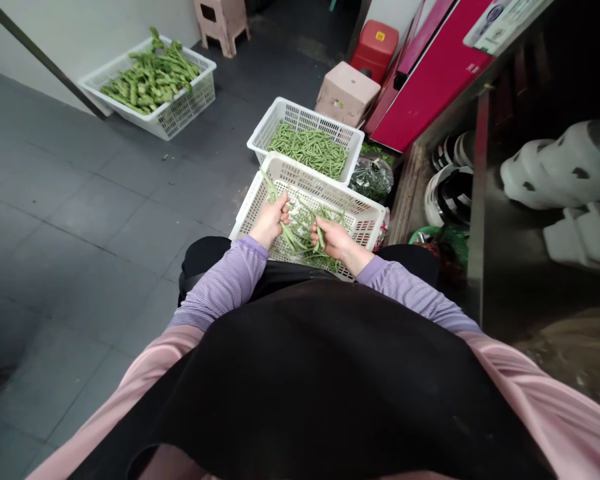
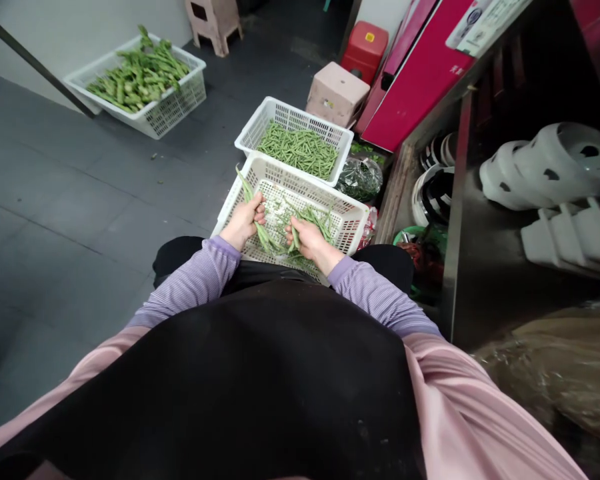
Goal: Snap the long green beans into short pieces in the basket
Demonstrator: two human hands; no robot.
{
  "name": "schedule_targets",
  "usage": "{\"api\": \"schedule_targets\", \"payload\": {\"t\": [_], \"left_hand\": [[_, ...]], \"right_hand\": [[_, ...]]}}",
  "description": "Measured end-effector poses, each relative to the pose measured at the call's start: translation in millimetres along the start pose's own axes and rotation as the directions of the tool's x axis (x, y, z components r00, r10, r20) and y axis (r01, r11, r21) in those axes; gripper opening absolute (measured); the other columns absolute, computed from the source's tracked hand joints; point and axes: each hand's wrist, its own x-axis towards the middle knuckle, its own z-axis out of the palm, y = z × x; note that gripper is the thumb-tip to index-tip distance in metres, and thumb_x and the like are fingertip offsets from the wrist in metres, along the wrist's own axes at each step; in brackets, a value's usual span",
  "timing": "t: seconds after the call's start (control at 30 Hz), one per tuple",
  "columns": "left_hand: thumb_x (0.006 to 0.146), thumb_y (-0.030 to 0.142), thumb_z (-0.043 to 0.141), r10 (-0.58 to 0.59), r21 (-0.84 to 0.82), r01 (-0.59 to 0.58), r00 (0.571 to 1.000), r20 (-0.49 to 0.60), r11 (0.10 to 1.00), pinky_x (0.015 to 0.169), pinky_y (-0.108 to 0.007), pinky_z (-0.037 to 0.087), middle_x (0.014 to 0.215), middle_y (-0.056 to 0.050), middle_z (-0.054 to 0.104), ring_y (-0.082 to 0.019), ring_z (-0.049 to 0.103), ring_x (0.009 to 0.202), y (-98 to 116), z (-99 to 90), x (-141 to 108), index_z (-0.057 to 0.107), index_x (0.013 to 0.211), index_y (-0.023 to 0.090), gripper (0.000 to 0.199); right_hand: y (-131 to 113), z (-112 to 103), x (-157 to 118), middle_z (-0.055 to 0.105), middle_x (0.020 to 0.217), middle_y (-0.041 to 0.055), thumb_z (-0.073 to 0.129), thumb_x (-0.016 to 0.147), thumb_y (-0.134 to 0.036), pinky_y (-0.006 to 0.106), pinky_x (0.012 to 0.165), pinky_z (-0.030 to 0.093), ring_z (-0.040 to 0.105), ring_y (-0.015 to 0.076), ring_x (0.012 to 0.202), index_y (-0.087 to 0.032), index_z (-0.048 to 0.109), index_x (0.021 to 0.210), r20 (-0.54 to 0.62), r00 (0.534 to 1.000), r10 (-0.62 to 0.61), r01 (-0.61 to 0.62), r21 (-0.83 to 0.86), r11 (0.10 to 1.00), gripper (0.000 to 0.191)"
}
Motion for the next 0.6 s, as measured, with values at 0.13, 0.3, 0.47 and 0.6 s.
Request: {"api": "schedule_targets", "payload": {"t": [0.13,0.3,0.47,0.6], "left_hand": [[0.090,0.031,0.070,-0.051,-0.172,0.081,0.984,0.172,0.982,0.037,-0.015,0.024,0.052,0.011,0.032,-0.001,0.022,0.036,20.3,2.9,-11.2,0.059,0.084,0.015,0.021],[0.097,0.028,0.061,-0.034,-0.193,0.086,0.966,0.257,0.978,0.036,-0.014,0.024,0.052,0.010,0.029,-0.001,0.021,0.036,31.1,5.0,-21.8,0.064,0.091,0.015,0.015],[0.093,0.029,0.066,0.006,-0.137,0.025,0.976,0.219,0.990,0.036,-0.015,0.027,0.051,0.010,0.030,-0.001,0.024,0.036,29.2,4.8,-21.0,0.064,0.090,0.016,0.014],[0.090,0.027,0.070,0.107,-0.130,-0.085,0.979,0.172,0.988,0.041,-0.015,0.038,0.054,0.009,0.041,-0.002,0.033,0.040,20.4,5.1,-18.6,0.059,0.085,0.016,0.016]], "right_hand": [[6.2,-23.7,0.1,0.029,0.048,-0.0121,0.078,0.082,-0.028,0.016,0.036,0.022,0.023,0.0048,0.038,-0.022,0.042,0.074,0.077,0.991,0.112,-0.102,-0.120,0.988,0.037],[10.7,-30.1,-10.3,0.028,0.045,-0.0125,0.078,0.081,-0.040,0.017,0.035,0.014,0.017,0.0037,0.037,-0.018,0.054,0.077,0.168,0.971,0.171,-0.116,-0.294,0.949,0.033],[6.5,-28.1,-23.2,0.027,0.045,-0.0118,0.075,0.084,-0.044,0.016,0.036,0.015,0.016,0.0039,0.039,-0.019,0.050,0.071,0.296,0.936,0.188,-0.111,-0.258,0.960,0.037],[7.1,-22.9,-17.0,0.023,0.047,-0.0114,0.071,0.089,-0.041,0.017,0.037,0.020,0.018,0.0057,0.040,-0.022,0.040,0.069,0.052,0.995,-0.090,0.094,-0.069,0.993,0.042]]}}
